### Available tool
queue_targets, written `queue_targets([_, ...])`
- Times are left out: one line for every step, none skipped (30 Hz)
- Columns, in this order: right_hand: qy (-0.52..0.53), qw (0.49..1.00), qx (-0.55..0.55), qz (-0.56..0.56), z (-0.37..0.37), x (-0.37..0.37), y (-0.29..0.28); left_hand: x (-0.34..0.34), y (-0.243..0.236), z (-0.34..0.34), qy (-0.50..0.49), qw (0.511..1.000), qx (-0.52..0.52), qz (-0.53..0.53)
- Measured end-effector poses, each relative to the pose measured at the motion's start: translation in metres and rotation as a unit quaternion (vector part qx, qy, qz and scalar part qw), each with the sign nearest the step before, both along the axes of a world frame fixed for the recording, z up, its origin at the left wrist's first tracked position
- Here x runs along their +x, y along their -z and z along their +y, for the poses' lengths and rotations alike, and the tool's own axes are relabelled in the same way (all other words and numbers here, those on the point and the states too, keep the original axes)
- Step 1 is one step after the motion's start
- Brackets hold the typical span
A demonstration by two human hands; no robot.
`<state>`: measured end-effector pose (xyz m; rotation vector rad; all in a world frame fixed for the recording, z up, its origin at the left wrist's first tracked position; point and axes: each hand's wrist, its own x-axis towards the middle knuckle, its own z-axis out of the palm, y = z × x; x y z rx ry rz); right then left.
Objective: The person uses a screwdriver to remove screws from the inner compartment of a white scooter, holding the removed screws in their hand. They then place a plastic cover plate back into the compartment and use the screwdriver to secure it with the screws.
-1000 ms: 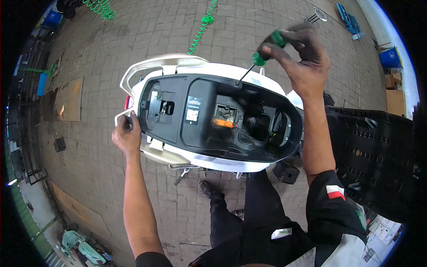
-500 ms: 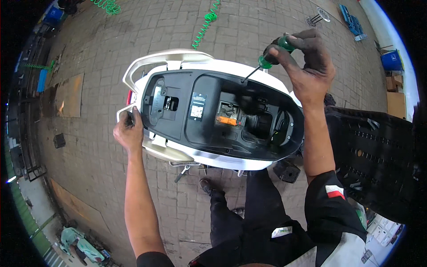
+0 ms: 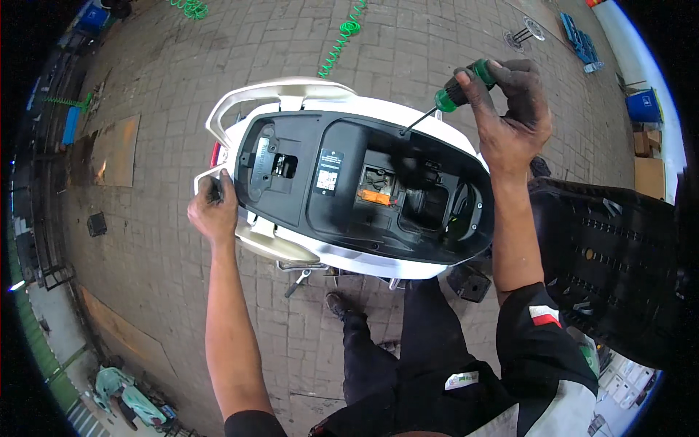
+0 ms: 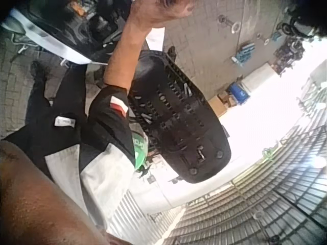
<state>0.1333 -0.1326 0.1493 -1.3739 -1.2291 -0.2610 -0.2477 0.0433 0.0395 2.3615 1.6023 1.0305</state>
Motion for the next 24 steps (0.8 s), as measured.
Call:
queue_targets([-0.016, 1.0, 0.002, 0.006, -0.001, -0.002, 0.0, 0.002, -0.001, -0.001, 0.0, 1.0, 0.001, -0.001])
queue_targets([-0.032, 0.999, 0.003, 0.013, -0.001, -0.003, 0.0, 0.003, -0.002, -0.001, -0.001, 1.0, 0.005, -0.006])
queue_targets([-0.033, 0.999, 0.005, 0.014, 0.001, -0.003, -0.002, 0.004, -0.003, -0.001, -0.001, 1.0, 0.01, -0.01])
queue_targets([-0.16, 0.982, -0.01, 0.102, 0.004, -0.002, -0.003, 0.0, -0.004, 0.0, -0.003, 1.0, 0.012, -0.006])
queue_targets([-0.225, 0.964, -0.017, 0.141, 0.009, 0.006, -0.006, -0.001, -0.001, 0.001, 0.004, 1.0, 0.02, -0.009])
queue_targets([-0.284, 0.941, -0.024, 0.184, 0.014, 0.013, -0.01, -0.003, 0.0, 0.003, 0.011, 0.999, 0.029, -0.012])
queue_targets([-0.452, 0.871, -0.055, 0.185, 0.026, 0.036, -0.009, -0.003, 0.003, 0.003, 0.009, 1.0, 0.026, -0.009])
queue_targets([-0.601, 0.774, -0.087, 0.181, 0.036, 0.059, -0.008, -0.001, 0.006, 0.003, 0.01, 1.0, 0.015, -0.013])
queue_targets([-0.648, 0.732, -0.137, 0.162, 0.052, 0.073, 0.0, -0.005, 0.003, 0.004, 0.007, 1.0, 0.009, -0.006])
queue_targets([-0.687, 0.671, -0.14, 0.242, 0.061, 0.059, -0.007, -0.007, 0.004, 0.005, 0.005, 1.0, 0.005, 0.002])
queue_targets([-0.752, 0.577, -0.152, 0.281, 0.069, 0.062, -0.017, 0.01, 0.014, 0.003, 0.02, 0.998, -0.013, -0.051])
queue_targets([-0.789, 0.513, -0.132, 0.311, 0.085, 0.057, 0.005, 0.001, 0.014, 0.003, 0.021, 0.997, -0.021, -0.067])
queue_targets([-0.819, 0.451, -0.124, 0.333, 0.099, 0.054, 0.012, -0.003, 0.01, 0.004, 0.029, 0.998, -0.006, -0.047])
queue_targets([-0.846, 0.444, -0.077, 0.285, 0.107, 0.054, 0.02, -0.006, 0.008, 0.005, 0.03, 0.999, -0.009, -0.041])
queue_targets([-0.785, 0.514, 0.053, 0.341, 0.098, 0.05, 0.035, -0.007, 0.008, 0.006, 0.029, 0.996, -0.023, -0.075])
queue_targets([-0.667, 0.612, 0.181, 0.385, 0.091, 0.044, 0.05, -0.006, 0.008, 0.007, 0.027, 0.993, -0.039, -0.111])
queue_targets([-0.519, 0.697, 0.261, 0.42, 0.081, 0.036, 0.066, -0.002, 0.005, 0.002, 0.015, 0.993, -0.054, -0.1])
queue_targets([-0.547, 0.716, 0.225, 0.371, 0.077, 0.042, 0.069, -0.001, 0.009, -0.001, 0.017, 0.993, -0.061, -0.099])
queue_targets([-0.575, 0.728, 0.196, 0.319, 0.078, 0.041, 0.061, -0.003, 0.004, -0.002, 0.014, 0.995, -0.052, -0.081])
queue_targets([-0.601, 0.737, 0.164, 0.263, 0.08, 0.038, 0.047, -0.004, 0.001, -0.001, 0.011, 0.997, -0.041, -0.069])
queue_targets([-0.584, 0.754, 0.142, 0.265, 0.075, 0.029, 0.037, -0.007, 0.001, 0.0, 0.007, 0.996, -0.05, -0.075])
queue_targets([-0.561, 0.782, 0.102, 0.251, 0.063, 0.03, 0.014, 0.007, 0.009, -0.001, 0.017, 0.994, -0.057, -0.097])
queue_targets([-0.545, 0.794, 0.083, 0.255, 0.06, 0.018, 0.007, 0.001, 0.006, 0.0, 0.019, 0.995, -0.042, -0.092])
queue_targets([-0.518, 0.811, 0.084, 0.256, 0.058, 0.012, 0.011, -0.004, 0.004, 0.0, 0.022, 0.996, -0.027, -0.086])
